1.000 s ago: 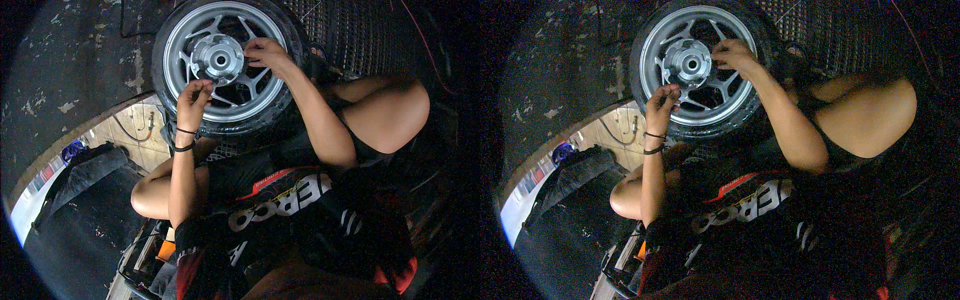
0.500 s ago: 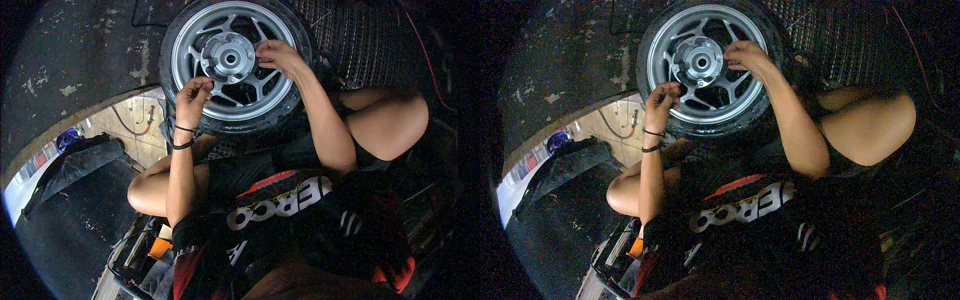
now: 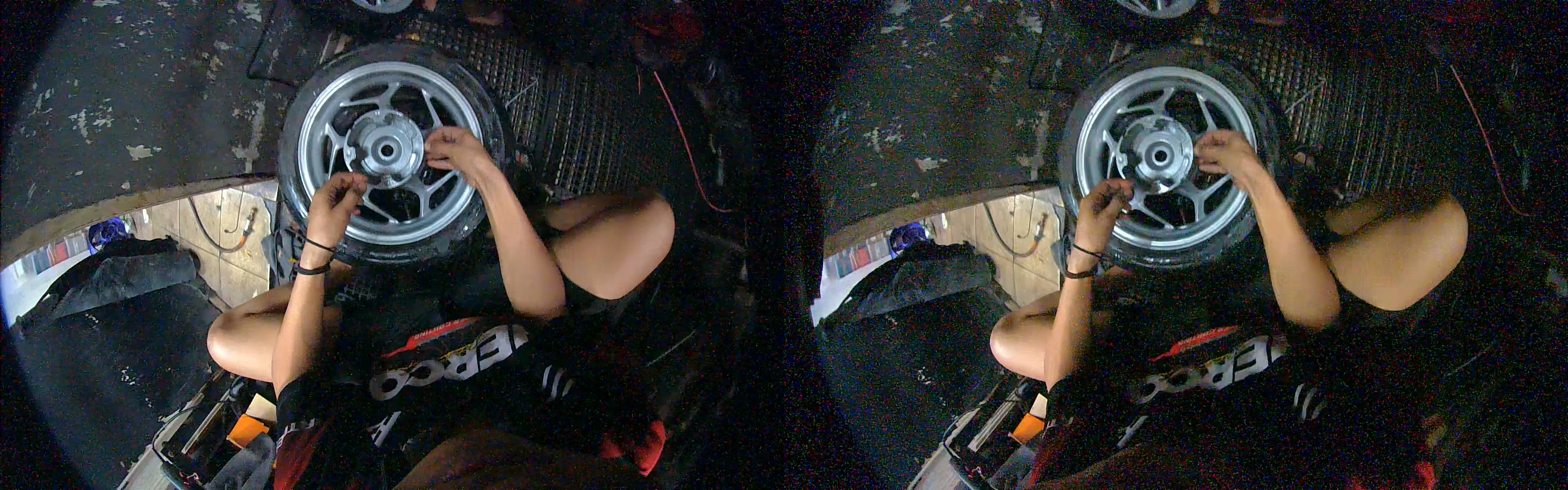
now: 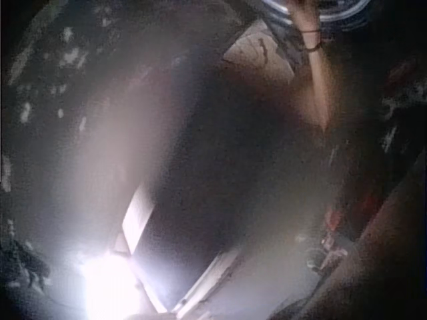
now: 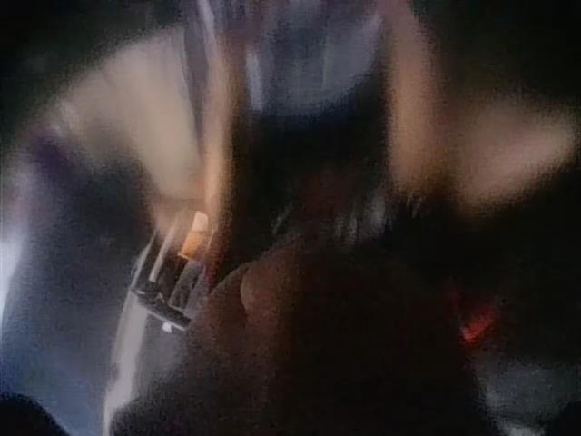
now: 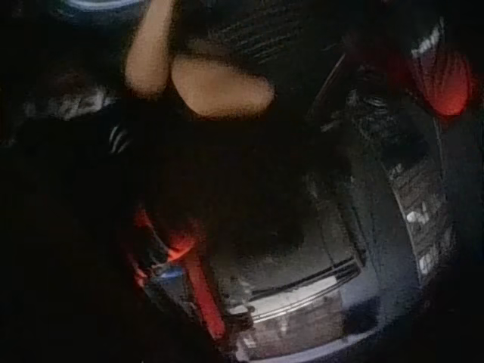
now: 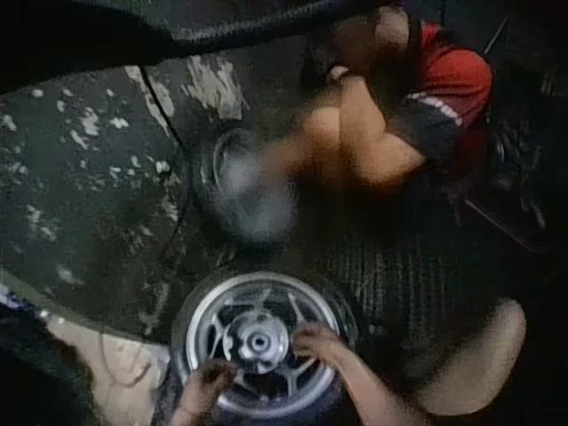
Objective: The person sits on a rubber mat in a workshop and works on a motorcycle wheel. They use a small white stick to apply a substance to the center hub of the wheel. Another person is visible in the background working on a second wheel. The camera wearer handles the wheel and the stick, focusing on the central area of the rim.
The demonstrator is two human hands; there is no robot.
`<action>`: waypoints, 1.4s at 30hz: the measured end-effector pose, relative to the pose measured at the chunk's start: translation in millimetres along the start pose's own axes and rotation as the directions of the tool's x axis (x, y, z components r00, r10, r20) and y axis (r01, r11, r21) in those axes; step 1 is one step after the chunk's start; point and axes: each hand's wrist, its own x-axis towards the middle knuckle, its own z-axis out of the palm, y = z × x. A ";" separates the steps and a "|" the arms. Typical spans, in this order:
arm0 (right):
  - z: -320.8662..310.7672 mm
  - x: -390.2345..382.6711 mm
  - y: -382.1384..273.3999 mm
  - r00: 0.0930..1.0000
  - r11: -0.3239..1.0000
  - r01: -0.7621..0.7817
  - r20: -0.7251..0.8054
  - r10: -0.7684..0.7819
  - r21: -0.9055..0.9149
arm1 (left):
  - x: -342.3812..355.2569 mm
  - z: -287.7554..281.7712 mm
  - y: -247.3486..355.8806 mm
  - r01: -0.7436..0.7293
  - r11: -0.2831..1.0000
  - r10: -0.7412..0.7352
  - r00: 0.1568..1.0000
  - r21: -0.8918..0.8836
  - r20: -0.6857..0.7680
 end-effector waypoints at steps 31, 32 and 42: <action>3.0 2.3 6.7 1.000 1.000 0.000 -0.020 0.000 0.004 | 0.4 12.2 4.5 -0.046 0.999 0.046 0.998 -0.003 0.047; 3.5 1.7 7.3 1.000 1.000 0.001 -0.031 -0.001 0.004 | 0.5 12.0 5.5 -0.053 0.999 0.053 0.998 -0.010 0.043; 4.3 12.0 -42.2 0.963 0.982 0.187 -0.205 -0.177 0.030 | 49.0 -93.4 -44.9 -0.305 0.849 0.512 0.676 0.431 -0.531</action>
